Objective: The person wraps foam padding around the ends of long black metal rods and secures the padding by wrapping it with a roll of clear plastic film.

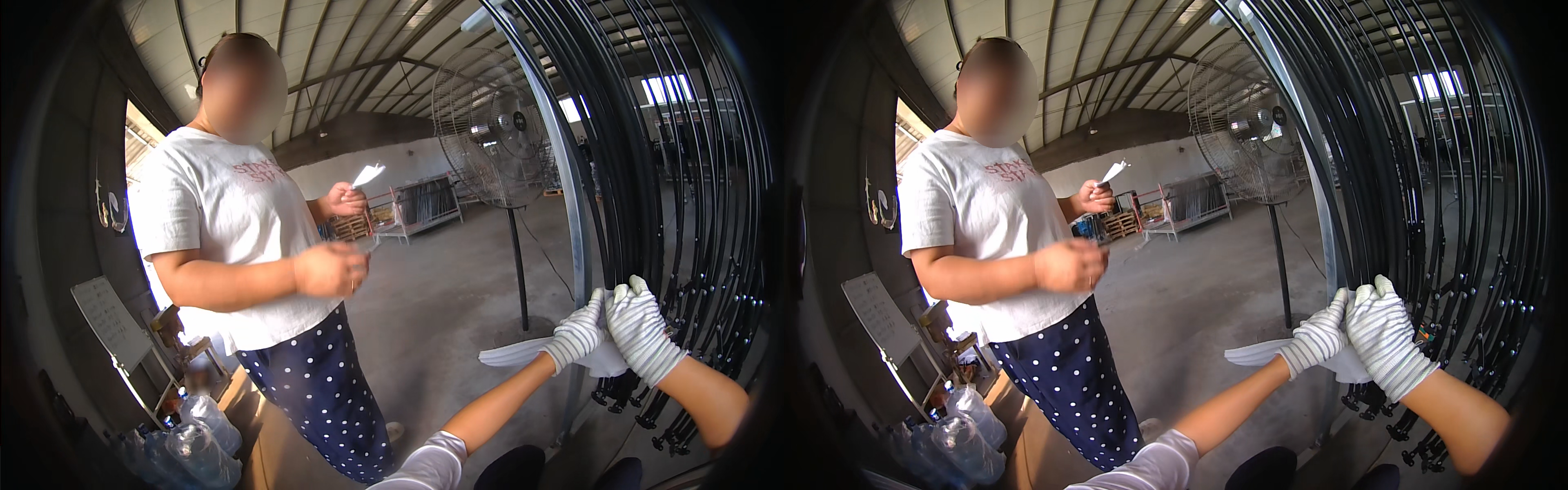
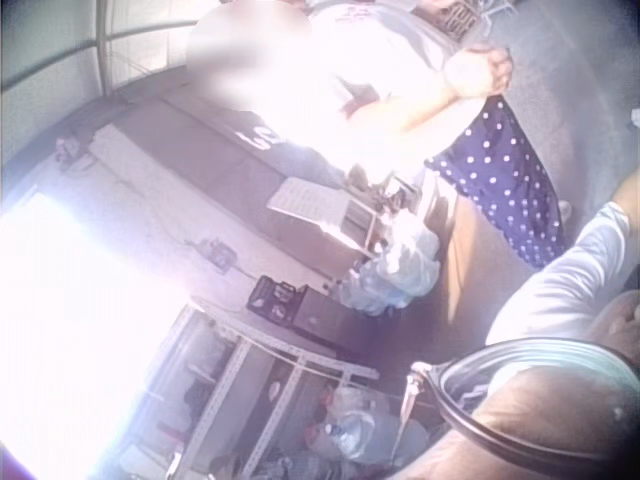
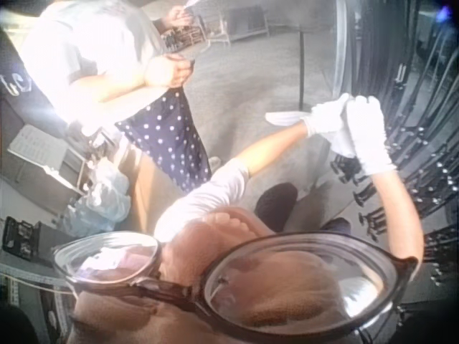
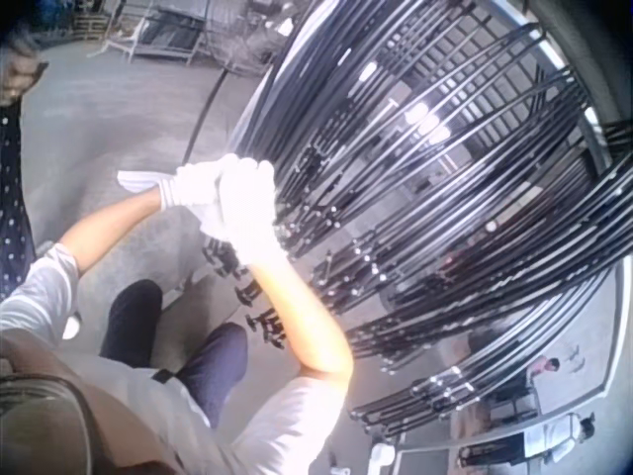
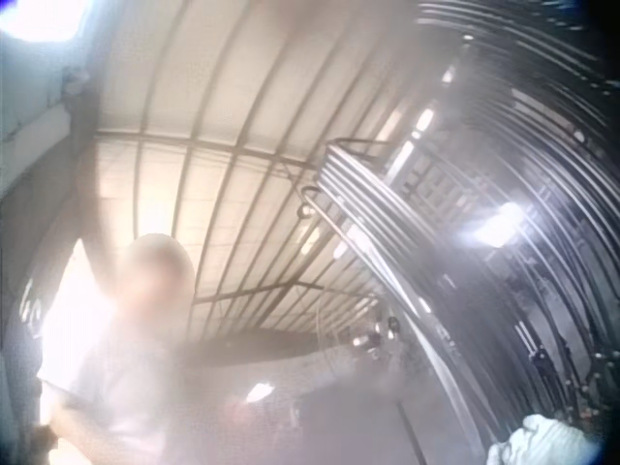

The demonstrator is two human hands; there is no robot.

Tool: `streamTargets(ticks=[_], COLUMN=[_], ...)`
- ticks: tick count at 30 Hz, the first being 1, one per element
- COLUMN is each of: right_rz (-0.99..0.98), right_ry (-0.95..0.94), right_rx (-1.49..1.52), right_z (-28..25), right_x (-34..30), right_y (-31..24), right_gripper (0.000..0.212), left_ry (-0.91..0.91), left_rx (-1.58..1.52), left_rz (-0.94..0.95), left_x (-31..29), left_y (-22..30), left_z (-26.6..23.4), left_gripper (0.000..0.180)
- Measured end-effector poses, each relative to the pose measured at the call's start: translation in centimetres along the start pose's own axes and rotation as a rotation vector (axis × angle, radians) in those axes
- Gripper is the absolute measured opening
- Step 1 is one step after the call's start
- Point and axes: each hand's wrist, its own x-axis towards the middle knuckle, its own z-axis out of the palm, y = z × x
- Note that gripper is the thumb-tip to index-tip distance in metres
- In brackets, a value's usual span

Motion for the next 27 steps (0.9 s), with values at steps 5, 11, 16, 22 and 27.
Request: streamTargets(ticks=[5,11,16,22,27], right_rz=[0.106,0.124,0.371,0.775,0.770], right_ry=[-0.187,0.094,0.552,-0.059,0.010], right_rx=[-0.021,0.000,0.476,2.099,2.304], right_z=[-0.5,-1.6,-4.4,0.4,0.5], right_x=[-1.0,-1.8,-4.5,-2.7,-2.9], right_y=[-1.0,-2.8,-1.0,3.2,4.0], right_gripper=[0.031,0.045,0.058,0.060,0.039], left_ry=[-0.008,0.149,0.131,0.284,0.450], left_rx=[-0.030,-0.173,-1.096,-0.960,-0.666], left_rz=[-0.010,0.069,0.224,0.199,0.331], left_x=[-1.0,-2.5,-1.8,-1.2,-2.4], left_y=[-0.2,-3.2,-1.1,-1.6,-1.1], left_z=[-0.4,0.1,1.7,4.9,4.0], left_gripper=[0.084,0.065,0.027,0.042,0.031])
